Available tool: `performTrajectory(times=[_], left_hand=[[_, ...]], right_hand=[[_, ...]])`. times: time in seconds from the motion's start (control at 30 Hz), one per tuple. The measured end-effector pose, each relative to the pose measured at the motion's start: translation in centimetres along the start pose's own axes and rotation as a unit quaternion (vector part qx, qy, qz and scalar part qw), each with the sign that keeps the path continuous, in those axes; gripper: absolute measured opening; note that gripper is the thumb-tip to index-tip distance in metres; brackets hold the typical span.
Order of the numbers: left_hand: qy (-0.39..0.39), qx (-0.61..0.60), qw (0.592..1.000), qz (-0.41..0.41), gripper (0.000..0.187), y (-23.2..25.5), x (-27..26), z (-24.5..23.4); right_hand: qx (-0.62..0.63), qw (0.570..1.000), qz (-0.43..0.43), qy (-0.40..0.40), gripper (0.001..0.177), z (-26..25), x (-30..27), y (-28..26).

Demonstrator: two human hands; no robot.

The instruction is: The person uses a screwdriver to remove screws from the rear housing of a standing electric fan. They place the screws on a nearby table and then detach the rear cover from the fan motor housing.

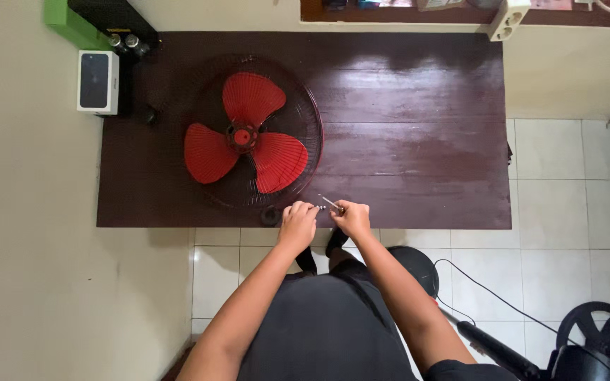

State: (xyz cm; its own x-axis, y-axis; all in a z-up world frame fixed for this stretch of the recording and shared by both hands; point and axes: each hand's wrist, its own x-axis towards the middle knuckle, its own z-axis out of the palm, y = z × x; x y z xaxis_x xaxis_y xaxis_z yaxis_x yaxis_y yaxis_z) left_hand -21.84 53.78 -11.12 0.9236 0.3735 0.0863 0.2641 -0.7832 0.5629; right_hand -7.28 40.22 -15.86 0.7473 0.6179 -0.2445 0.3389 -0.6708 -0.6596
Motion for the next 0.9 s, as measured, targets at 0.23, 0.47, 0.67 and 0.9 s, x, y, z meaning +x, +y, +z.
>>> performTrajectory(times=[0.23,0.47,0.67,0.9], left_hand=[[0.002,0.025,1.0,0.003,0.035,-0.5,0.9,-0.2],[-0.003,0.01,1.0,0.014,0.037,-0.6,1.0,0.2],[-0.021,0.009,1.0,0.017,0.038,-0.6,1.6,0.0],[-0.02,0.005,1.0,0.012,0.035,0.0,2.7,0.0]], right_hand=[[-0.036,0.999,-0.013,-0.008,0.018,1.6,1.2,1.2],[-0.045,0.999,-0.006,-0.012,0.014,2.1,1.2,0.8],[-0.048,0.998,-0.003,-0.046,0.021,1.2,1.2,-0.2],[0.005,0.995,-0.095,0.023,0.025,-2.1,0.8,0.6]])
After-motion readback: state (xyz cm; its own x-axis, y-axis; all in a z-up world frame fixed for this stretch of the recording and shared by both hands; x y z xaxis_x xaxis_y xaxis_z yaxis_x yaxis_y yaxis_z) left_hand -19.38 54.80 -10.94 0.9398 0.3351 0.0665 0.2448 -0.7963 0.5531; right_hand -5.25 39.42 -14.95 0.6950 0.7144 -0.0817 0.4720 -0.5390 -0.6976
